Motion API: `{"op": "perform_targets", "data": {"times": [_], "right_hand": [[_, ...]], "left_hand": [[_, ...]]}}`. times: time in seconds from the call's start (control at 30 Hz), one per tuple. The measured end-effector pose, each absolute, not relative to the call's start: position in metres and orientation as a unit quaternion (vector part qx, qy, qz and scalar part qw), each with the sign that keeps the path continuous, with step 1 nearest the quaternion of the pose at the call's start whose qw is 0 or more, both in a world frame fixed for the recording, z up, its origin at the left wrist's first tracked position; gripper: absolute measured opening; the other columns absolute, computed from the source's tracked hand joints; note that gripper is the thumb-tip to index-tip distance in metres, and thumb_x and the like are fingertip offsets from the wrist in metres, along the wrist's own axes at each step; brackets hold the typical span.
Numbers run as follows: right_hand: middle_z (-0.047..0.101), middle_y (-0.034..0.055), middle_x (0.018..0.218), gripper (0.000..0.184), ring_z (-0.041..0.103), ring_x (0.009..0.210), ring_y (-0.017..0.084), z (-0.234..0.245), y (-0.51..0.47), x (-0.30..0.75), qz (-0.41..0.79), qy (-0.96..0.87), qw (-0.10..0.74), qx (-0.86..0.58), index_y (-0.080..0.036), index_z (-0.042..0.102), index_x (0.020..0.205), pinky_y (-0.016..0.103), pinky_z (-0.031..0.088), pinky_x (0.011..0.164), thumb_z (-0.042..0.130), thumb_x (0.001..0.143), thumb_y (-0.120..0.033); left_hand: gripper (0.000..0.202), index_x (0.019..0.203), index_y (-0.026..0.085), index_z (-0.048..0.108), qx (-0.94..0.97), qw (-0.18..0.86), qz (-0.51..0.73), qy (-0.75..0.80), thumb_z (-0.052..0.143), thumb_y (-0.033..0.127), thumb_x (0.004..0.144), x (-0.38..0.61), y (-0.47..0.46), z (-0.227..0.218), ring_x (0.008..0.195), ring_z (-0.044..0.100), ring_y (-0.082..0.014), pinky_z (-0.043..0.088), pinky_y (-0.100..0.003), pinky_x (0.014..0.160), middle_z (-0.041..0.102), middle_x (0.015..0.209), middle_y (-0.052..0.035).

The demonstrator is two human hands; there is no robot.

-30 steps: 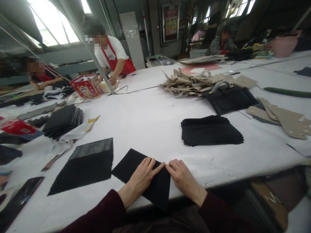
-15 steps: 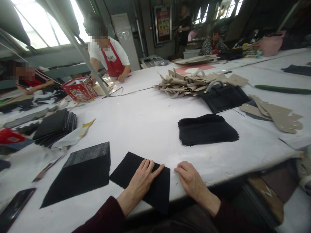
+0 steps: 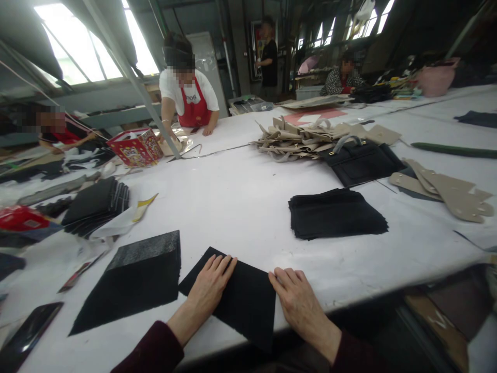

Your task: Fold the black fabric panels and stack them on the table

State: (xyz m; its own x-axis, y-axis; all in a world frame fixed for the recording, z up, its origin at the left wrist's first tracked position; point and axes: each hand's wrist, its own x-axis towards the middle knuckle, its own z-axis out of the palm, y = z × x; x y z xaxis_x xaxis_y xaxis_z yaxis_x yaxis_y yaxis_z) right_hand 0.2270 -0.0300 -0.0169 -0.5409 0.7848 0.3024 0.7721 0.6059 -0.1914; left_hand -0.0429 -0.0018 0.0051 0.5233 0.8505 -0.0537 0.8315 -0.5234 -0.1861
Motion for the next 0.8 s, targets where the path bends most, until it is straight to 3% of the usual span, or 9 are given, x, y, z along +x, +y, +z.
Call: {"op": "perform_targets", "data": {"times": [0.1, 0.2, 0.37, 0.47, 0.57, 0.7, 0.8], "right_hand": [[0.059, 0.0114, 0.114, 0.050, 0.050, 0.097, 0.024, -0.019, -0.028, 0.228, 0.028, -0.871, 0.207, -0.445, -0.015, 0.055, 0.128, 0.039, 0.040, 0.082, 0.052, 0.080, -0.003], [0.060, 0.0089, 0.108, 0.045, 0.052, 0.094, 0.022, -0.021, -0.022, 0.233, 0.073, -0.852, 0.251, -0.454, -0.020, 0.061, 0.120, 0.036, 0.041, 0.079, 0.049, 0.080, -0.002], [0.063, 0.0067, 0.099, 0.034, 0.056, 0.091, 0.020, -0.016, -0.002, 0.229, 0.165, -0.795, 0.338, -0.476, -0.022, 0.065, 0.109, 0.036, 0.046, 0.082, 0.044, 0.088, -0.006], [0.062, 0.0078, 0.118, 0.035, 0.055, 0.106, 0.023, -0.008, 0.005, 0.207, 0.148, -0.819, 0.305, -0.463, -0.022, 0.058, 0.124, 0.039, 0.045, 0.091, 0.048, 0.092, -0.014], [0.053, 0.0066, 0.137, 0.044, 0.044, 0.126, 0.027, -0.006, 0.004, 0.190, 0.118, -0.870, 0.250, -0.409, -0.022, 0.047, 0.137, 0.045, 0.037, 0.103, 0.054, 0.093, -0.025], [0.054, 0.0045, 0.137, 0.041, 0.040, 0.130, 0.026, -0.017, 0.000, 0.194, 0.108, -0.887, 0.235, -0.382, -0.021, 0.046, 0.135, 0.044, 0.030, 0.109, 0.050, 0.097, -0.035], [0.059, 0.0043, 0.129, 0.043, 0.048, 0.117, 0.024, -0.029, 0.004, 0.196, 0.119, -0.890, 0.227, -0.378, -0.021, 0.048, 0.131, 0.041, 0.039, 0.099, 0.056, 0.092, -0.037]], "left_hand": [[0.067, 0.142, 0.014, 0.044, -0.849, 0.074, 0.081, -0.517, 0.039, -0.004, 0.077, -0.065, 0.008, 0.011, 0.121, 0.052, -0.0258, 0.032, -0.047, 0.112, 0.053, 0.137, -0.0131], [0.057, 0.132, 0.018, 0.055, -0.832, 0.061, 0.044, -0.550, 0.041, -0.002, 0.080, -0.078, 0.018, 0.018, 0.117, 0.056, -0.0247, 0.032, -0.049, 0.111, 0.059, 0.130, -0.0101], [0.034, 0.127, 0.021, 0.057, -0.802, -0.001, -0.091, -0.590, 0.047, 0.022, 0.095, -0.065, 0.035, 0.024, 0.111, 0.060, -0.0233, 0.047, -0.042, 0.100, 0.059, 0.128, -0.0092], [0.036, 0.131, 0.024, 0.054, -0.830, -0.034, -0.115, -0.545, 0.050, 0.026, 0.095, -0.045, 0.038, 0.026, 0.115, 0.058, -0.0222, 0.049, -0.039, 0.099, 0.056, 0.132, -0.0079], [0.040, 0.133, 0.027, 0.053, -0.886, -0.030, -0.088, -0.454, 0.047, 0.018, 0.095, -0.035, 0.030, 0.025, 0.123, 0.052, -0.0221, 0.042, -0.043, 0.108, 0.055, 0.135, -0.0052], [0.042, 0.134, 0.032, 0.053, -0.899, -0.023, -0.064, -0.432, 0.046, 0.019, 0.095, -0.051, 0.021, 0.011, 0.120, 0.056, -0.0219, 0.043, -0.042, 0.107, 0.059, 0.132, -0.0030], [0.040, 0.133, 0.031, 0.054, -0.854, -0.059, -0.047, -0.516, 0.049, 0.028, 0.094, -0.063, 0.030, -0.002, 0.111, 0.062, -0.0234, 0.048, -0.039, 0.099, 0.065, 0.123, -0.0043]]}}
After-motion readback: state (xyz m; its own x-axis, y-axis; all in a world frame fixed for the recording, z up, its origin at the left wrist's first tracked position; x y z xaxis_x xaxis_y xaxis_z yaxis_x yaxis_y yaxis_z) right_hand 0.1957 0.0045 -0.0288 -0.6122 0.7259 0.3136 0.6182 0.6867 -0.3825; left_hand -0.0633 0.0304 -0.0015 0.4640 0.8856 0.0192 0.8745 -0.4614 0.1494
